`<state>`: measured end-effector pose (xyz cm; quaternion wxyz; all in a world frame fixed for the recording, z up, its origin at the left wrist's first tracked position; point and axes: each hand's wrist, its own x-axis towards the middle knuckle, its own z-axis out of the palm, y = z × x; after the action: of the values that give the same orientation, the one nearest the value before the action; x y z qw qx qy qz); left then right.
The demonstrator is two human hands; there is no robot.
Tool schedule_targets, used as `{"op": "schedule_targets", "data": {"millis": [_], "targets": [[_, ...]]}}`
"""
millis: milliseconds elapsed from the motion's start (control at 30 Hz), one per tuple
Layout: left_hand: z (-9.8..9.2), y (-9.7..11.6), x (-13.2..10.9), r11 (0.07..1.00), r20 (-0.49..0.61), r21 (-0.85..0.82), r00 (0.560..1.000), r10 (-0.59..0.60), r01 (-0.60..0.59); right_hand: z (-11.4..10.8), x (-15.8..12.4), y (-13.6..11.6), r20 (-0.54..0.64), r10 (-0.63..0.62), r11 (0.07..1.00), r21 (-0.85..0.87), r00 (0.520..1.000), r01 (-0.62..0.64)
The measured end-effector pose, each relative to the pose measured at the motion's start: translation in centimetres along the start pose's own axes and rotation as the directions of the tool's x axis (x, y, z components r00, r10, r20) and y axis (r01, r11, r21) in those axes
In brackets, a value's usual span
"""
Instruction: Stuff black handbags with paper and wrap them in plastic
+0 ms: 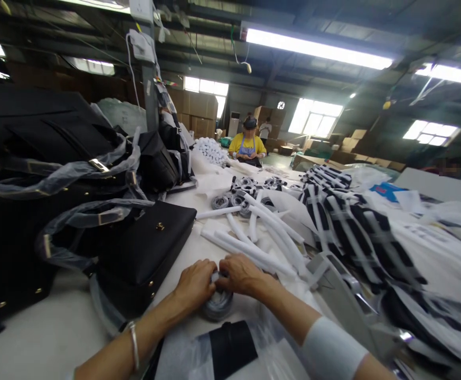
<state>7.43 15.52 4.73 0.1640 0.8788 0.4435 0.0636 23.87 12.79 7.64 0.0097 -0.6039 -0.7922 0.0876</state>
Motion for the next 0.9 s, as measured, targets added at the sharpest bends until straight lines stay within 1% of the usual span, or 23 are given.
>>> {"op": "schedule_targets", "data": {"millis": [133,267,367,433,500,600,700,767,800,900], "targets": [[0.2,-0.2,-0.9,1.000,-0.006,0.022,1.000,0.020,-0.020,1.1,-1.1,-0.2,-0.020,0.065,0.996,0.054,0.998,-0.064],[0.7,-0.5,-0.6,1.000,-0.029,0.024,0.999,0.018,-0.018,1.8,-1.1,-0.2,-0.058,0.094,0.990,0.111,0.994,-0.087],[1.0,-0.7,-0.3,0.999,-0.043,0.017,0.998,0.036,-0.035,1.5,-1.2,0.1,-0.076,0.081,0.984,0.166,0.994,-0.068],[1.1,-0.8,-0.2,0.999,-0.058,0.017,0.997,0.051,-0.050,0.7,-1.6,0.9,-0.102,0.079,0.976,0.209,0.992,-0.057],[1.1,-0.8,-0.2,0.998,-0.068,0.019,0.996,0.061,-0.060,-0.8,-2.4,2.5,-0.146,0.132,0.964,0.249,0.980,-0.093],[1.0,-0.8,-0.2,0.998,-0.066,0.017,0.996,0.058,-0.057,-3.4,-4.3,6.4,-0.190,0.295,0.931,0.279,0.937,-0.236],[0.9,-0.7,-0.2,0.999,-0.061,0.013,0.997,0.050,-0.049,-5.1,-6.5,10.8,-0.153,0.438,0.884,0.255,0.886,-0.393],[0.9,-0.7,-0.2,0.999,-0.060,0.009,0.997,0.048,-0.047,-5.2,-7.8,12.8,-0.098,0.487,0.861,0.221,0.868,-0.458],[0.9,-0.7,-0.3,0.999,-0.060,0.007,0.997,0.050,-0.049,-4.9,-8.2,13.4,-0.070,0.496,0.857,0.203,0.865,-0.475],[1.0,-0.8,-0.3,0.998,-0.069,0.003,0.996,0.056,-0.056,-3.3,-8.5,13.7,-0.024,0.495,0.863,0.133,0.869,-0.488]]}}
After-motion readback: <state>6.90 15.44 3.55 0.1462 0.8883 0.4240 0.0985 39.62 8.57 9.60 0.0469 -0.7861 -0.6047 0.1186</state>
